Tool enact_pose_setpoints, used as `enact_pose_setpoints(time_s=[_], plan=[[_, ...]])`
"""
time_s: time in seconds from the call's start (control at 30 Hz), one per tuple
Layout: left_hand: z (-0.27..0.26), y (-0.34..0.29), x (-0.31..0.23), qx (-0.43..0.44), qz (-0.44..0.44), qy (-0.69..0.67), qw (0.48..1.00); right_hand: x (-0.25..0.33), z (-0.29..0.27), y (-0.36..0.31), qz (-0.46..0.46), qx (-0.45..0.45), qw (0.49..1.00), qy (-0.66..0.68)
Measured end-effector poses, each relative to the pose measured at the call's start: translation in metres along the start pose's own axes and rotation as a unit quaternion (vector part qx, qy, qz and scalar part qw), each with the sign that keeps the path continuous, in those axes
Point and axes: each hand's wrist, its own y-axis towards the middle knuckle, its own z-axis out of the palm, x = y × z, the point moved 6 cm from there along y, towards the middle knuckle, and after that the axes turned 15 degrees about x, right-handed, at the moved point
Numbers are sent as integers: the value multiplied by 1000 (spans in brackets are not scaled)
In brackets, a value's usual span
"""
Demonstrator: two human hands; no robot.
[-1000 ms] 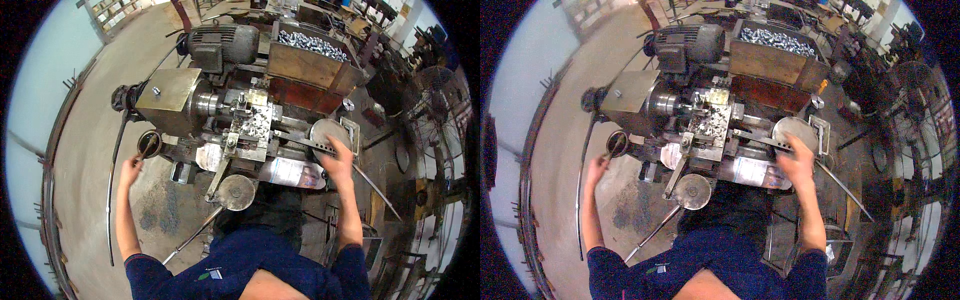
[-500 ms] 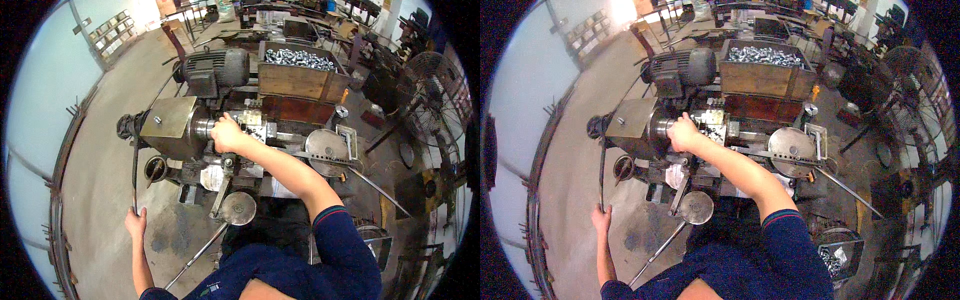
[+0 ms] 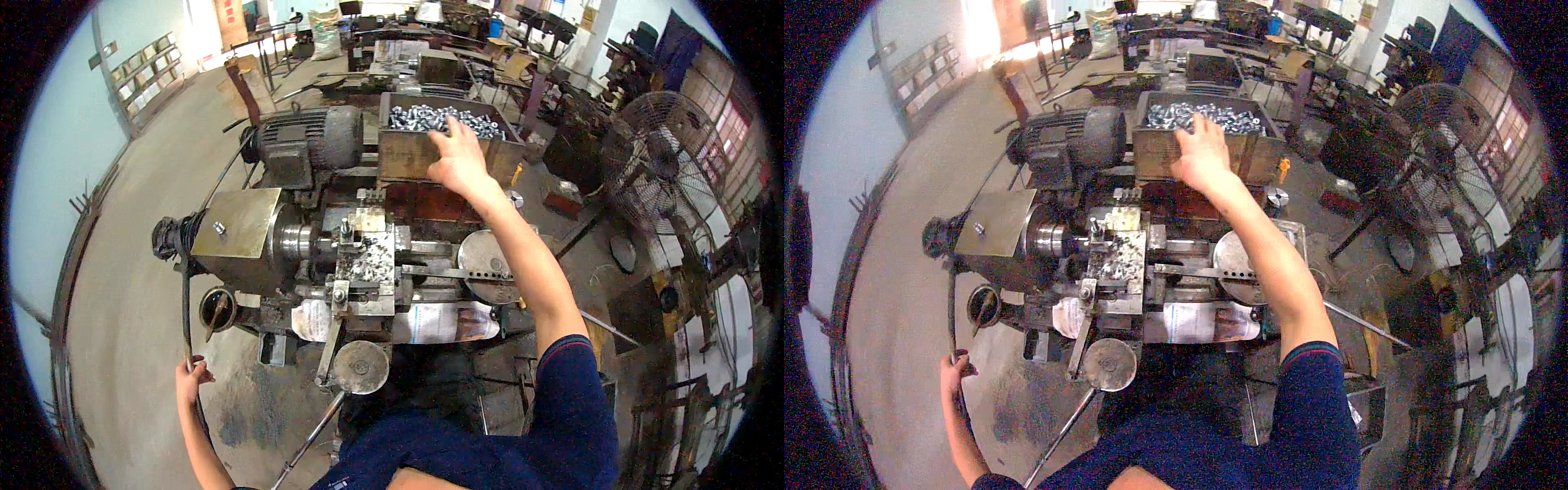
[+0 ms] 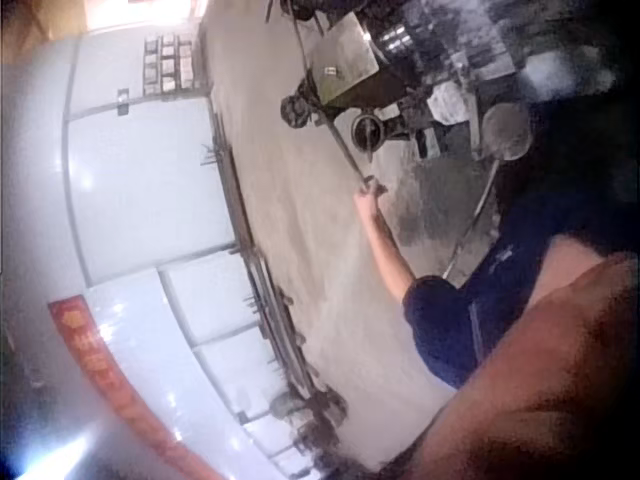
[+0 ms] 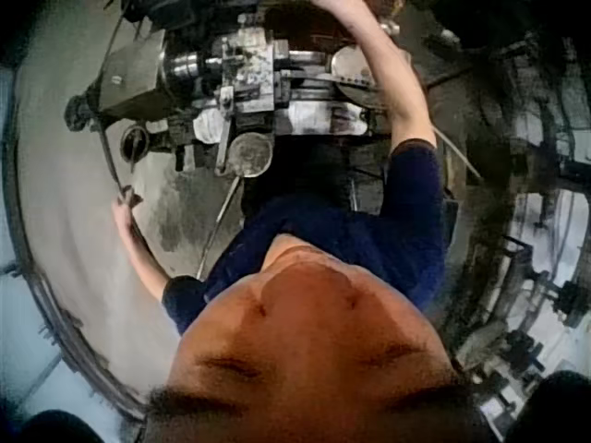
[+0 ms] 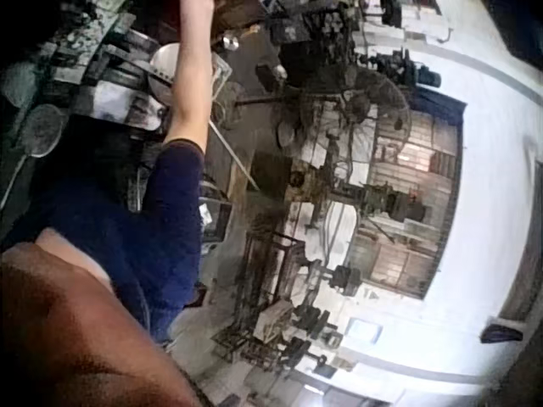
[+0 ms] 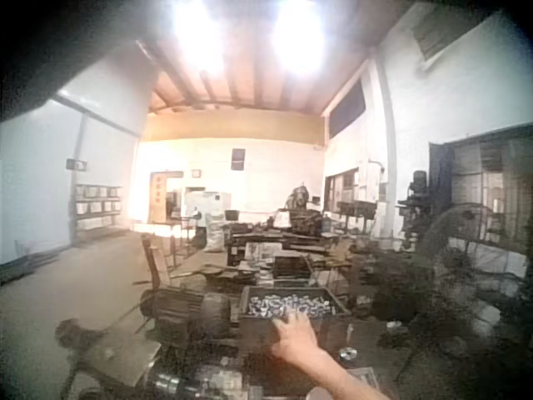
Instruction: The person operates a lathe by pulling a lever to secure a small metal part in the chuck, uses another lever to move the cutting tool against the rotating part, and then removes the finished piece and places it in a bin before repeating the process with a new part from a crate.
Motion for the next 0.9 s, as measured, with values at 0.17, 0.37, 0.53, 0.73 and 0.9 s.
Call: enact_pose_setpoints(time_s=[0.17, 0.37, 0.53, 0.73, 0.9], plan=[[-2, 4, 3, 0, 32, 2, 999, -46, -7, -55, -12, 9, 990, 139], [-12, 25, 27, 13, -1, 20, 1000, -179, 10, -254, 293, 123, 920, 230], [-65, 46, 104, -32, -73, -83, 993, -244, -13, -493, 486, 71, 864, 113], [-7, 65, 68, -44, -84, -49, 994, -243, 15, -747, 685, 251, 682, 50], [-7, 55, 58, -59, -77, -40, 994, -215, 44, -746, 767, 305, 562, 59]])
